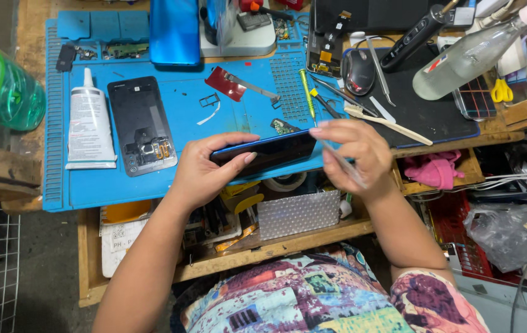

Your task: The person cleans the edges of a mobile phone housing and internal components using a small cloth, then uses a thin tool to press along the frame.

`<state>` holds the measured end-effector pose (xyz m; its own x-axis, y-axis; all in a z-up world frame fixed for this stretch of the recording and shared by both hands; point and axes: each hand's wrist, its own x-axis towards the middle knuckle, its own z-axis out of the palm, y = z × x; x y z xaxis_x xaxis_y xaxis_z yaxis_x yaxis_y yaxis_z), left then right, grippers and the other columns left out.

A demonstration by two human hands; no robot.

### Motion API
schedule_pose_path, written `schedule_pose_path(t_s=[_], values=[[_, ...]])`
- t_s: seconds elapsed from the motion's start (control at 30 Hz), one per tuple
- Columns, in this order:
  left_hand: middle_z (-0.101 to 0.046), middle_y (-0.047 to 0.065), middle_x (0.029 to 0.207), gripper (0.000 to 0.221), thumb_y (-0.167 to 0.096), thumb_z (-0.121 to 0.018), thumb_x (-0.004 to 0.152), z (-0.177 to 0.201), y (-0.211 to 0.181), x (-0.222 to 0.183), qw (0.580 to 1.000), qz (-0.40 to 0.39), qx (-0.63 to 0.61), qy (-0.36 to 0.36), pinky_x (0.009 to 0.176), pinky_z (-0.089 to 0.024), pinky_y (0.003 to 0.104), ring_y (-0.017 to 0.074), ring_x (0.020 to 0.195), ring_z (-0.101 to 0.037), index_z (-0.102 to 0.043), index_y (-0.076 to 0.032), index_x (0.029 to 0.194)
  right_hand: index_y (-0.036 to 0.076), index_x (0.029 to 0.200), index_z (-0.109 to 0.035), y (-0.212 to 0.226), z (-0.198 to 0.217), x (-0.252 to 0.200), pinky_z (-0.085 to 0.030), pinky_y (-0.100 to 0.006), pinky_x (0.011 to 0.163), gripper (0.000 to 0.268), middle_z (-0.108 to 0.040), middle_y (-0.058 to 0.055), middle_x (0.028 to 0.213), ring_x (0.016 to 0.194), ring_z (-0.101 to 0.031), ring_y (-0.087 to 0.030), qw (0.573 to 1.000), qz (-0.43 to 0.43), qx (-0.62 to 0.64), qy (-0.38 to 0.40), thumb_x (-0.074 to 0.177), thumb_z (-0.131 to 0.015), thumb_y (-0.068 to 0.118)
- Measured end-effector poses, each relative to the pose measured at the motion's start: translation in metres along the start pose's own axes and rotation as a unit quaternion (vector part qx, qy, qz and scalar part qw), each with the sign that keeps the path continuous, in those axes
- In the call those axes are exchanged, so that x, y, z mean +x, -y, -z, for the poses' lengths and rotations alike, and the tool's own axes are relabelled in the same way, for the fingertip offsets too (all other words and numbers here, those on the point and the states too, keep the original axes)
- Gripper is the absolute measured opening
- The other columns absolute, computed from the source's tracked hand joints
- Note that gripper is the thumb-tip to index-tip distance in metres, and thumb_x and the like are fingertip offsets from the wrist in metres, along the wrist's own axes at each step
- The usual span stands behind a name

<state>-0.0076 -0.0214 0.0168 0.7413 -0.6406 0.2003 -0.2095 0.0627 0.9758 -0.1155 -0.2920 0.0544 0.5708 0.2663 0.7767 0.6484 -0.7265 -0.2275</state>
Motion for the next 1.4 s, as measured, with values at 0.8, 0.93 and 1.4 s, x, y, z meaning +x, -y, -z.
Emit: schedule_pose_path(t_s=[0.8,0.93,1.4], values=[[-0.080,0.002,0.098,0.029,-0.012,-0.079,0.088,-0.001,-0.001,0.000,0.999,-0.025,0.041,-0.008,0.079,-0.057,0.023,0.0047,0.086,-0.068,-0.077,-0.005,0.116,-0.003,0.095,-0.072,0.001,-0.015,0.035,-0.063,-0.043,0.086,0.020,-0.070,-0.014,0.100,0.101,-0.074,-0.034,0.989,0.132,-0.020,0.059,0.078,-0.077,0.005],[-0.080,0.002,0.098,0.031,-0.012,-0.079,0.087,-0.001,-0.002,0.000,0.999,-0.028,0.029,0.002,0.079,-0.057,0.023,0.0045,0.086,-0.068,-0.076,-0.005,0.116,-0.003,0.097,-0.071,-0.005,-0.014,0.027,-0.063,-0.041,0.086,0.021,-0.070,-0.014,0.101,0.102,-0.074,-0.034,0.994,0.088,0.037,0.046,0.078,-0.077,0.004],[-0.081,0.007,0.107,0.031,-0.010,-0.079,0.086,0.005,0.004,0.000,0.999,-0.039,0.028,0.026,0.084,-0.059,0.026,0.0092,0.092,-0.073,-0.077,-0.007,0.117,-0.002,0.098,-0.069,-0.007,-0.021,0.014,-0.063,-0.050,0.091,0.018,-0.069,-0.016,0.100,0.101,-0.073,-0.037,0.990,0.136,0.019,0.011,0.083,-0.078,-0.003]])
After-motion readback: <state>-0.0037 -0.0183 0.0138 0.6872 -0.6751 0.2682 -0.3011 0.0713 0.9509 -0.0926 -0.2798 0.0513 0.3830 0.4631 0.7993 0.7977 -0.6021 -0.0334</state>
